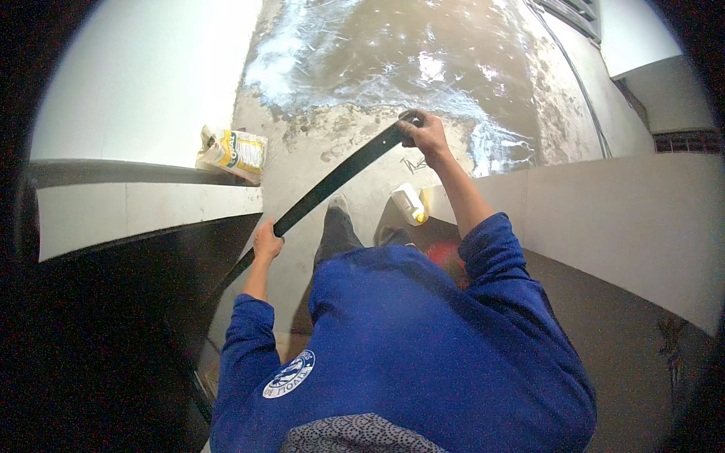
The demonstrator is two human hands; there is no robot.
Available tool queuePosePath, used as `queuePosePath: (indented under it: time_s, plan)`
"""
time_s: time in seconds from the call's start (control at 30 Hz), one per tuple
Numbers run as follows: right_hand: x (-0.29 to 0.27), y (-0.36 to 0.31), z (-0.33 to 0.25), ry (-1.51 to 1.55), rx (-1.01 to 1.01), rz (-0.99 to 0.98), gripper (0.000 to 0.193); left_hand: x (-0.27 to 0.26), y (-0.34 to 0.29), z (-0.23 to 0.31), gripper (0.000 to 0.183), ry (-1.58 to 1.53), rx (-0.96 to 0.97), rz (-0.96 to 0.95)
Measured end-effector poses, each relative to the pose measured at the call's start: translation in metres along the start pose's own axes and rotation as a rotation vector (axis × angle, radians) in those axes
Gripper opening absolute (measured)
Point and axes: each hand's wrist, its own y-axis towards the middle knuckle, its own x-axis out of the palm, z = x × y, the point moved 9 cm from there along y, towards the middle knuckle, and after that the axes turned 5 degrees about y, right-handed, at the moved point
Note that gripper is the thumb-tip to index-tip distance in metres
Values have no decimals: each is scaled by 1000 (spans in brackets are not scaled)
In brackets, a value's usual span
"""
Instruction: The person uses a long green level to check and smooth a wet concrete floor. They repeatedly place the level on the floor, adjust its position, and use it to flatten the surface.
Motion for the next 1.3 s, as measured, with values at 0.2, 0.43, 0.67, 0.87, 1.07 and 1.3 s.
queuePosePath:
  time_s: [0.2, 0.43, 0.67, 0.87, 1.07, 1.3]
  plan:
    - [-4, 54, 64, -420, 37, 208, 56, 78, 86, -23, 53, 150, 143, -134]
    - [-20, 47, 139, -598, 129, 373, 52, 204, 228, -31, 50, 217, 204, -305]
    - [-61, 29, 185, -1238, 191, 264, 39, 373, 361, -37, 54, 298, 185, -381]
    - [-112, 27, 226, -1581, 307, 291, 39, 501, 430, -44, 56, 290, 178, -316]
    - [-127, 22, 252, -1804, 405, 173, 39, 575, 457, -55, 63, 347, 57, -322]
    - [-119, 18, 211, -1580, 472, 179, 42, 484, 401, -55, 64, 376, -6, -332]
